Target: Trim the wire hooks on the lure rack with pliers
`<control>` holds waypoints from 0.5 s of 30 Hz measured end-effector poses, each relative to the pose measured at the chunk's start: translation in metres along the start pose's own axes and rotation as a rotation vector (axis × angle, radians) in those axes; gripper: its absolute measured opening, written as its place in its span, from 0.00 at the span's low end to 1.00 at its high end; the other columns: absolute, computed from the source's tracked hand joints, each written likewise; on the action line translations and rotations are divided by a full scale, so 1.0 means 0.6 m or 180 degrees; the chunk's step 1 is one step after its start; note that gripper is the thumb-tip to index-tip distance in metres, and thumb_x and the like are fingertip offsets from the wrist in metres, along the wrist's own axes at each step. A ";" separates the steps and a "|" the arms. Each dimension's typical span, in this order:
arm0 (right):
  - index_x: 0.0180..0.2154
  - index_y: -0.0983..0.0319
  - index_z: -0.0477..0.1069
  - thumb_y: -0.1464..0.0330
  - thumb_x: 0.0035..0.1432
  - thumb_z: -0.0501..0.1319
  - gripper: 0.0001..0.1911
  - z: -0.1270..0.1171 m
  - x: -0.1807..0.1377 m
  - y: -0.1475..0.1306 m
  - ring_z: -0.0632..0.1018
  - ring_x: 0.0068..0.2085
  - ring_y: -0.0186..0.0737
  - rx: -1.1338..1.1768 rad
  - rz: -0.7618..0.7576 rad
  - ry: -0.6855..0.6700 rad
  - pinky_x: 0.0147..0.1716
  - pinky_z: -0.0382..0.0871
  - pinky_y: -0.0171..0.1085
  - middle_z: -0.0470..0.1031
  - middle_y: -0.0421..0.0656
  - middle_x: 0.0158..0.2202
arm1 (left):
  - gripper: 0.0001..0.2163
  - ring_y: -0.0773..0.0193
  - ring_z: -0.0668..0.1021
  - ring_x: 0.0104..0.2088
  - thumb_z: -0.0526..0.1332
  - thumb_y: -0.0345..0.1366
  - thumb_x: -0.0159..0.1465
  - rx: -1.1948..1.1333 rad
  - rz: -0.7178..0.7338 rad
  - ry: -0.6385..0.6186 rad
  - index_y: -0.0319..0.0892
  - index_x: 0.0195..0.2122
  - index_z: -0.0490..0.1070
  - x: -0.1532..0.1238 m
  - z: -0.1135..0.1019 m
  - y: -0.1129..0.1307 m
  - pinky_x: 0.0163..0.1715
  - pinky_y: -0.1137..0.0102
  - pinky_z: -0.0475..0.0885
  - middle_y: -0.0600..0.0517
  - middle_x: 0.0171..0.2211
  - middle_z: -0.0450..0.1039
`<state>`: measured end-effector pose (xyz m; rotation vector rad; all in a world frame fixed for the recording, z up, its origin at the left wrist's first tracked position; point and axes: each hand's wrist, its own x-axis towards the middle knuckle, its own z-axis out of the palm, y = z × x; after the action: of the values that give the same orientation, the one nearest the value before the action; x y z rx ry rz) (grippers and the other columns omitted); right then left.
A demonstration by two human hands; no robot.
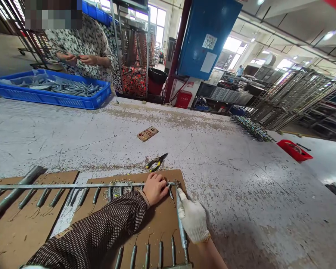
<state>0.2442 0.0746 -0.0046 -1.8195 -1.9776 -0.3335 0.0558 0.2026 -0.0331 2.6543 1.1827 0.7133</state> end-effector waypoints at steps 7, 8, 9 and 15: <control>0.60 0.61 0.71 0.69 0.65 0.55 0.23 0.000 -0.004 0.003 0.76 0.31 0.42 0.0317 -0.0062 0.0424 0.33 0.67 0.37 0.78 0.44 0.30 | 0.09 0.58 0.73 0.41 0.62 0.41 0.65 -0.0017 0.0001 -0.0016 0.43 0.30 0.75 -0.002 0.000 0.002 0.53 0.55 0.61 0.50 0.35 0.73; 0.59 0.59 0.71 0.70 0.64 0.54 0.23 0.000 -0.003 0.003 0.75 0.29 0.42 0.0180 -0.0095 0.0244 0.31 0.66 0.36 0.77 0.42 0.28 | 0.09 0.58 0.73 0.41 0.62 0.41 0.65 -0.0008 -0.0011 -0.0027 0.43 0.30 0.75 -0.002 0.000 0.002 0.54 0.55 0.60 0.50 0.35 0.73; 0.59 0.57 0.72 0.71 0.63 0.54 0.24 0.000 -0.003 0.003 0.75 0.27 0.41 0.0042 -0.0089 0.0057 0.28 0.64 0.36 0.76 0.41 0.27 | 0.10 0.58 0.73 0.40 0.62 0.41 0.65 0.0000 -0.0017 -0.0037 0.43 0.30 0.75 -0.002 0.001 0.002 0.54 0.55 0.60 0.50 0.35 0.73; 0.59 0.63 0.70 0.69 0.66 0.57 0.20 -0.006 0.000 0.000 0.77 0.33 0.42 0.0275 -0.0095 0.0703 0.36 0.68 0.37 0.79 0.45 0.33 | 0.08 0.59 0.73 0.40 0.62 0.41 0.64 -0.0026 0.0010 -0.0014 0.44 0.31 0.75 -0.001 0.004 0.001 0.54 0.55 0.60 0.50 0.35 0.73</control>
<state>0.2448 0.0728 -0.0013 -1.6262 -1.8393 -0.4318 0.0569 0.2017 -0.0354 2.6502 1.1724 0.7107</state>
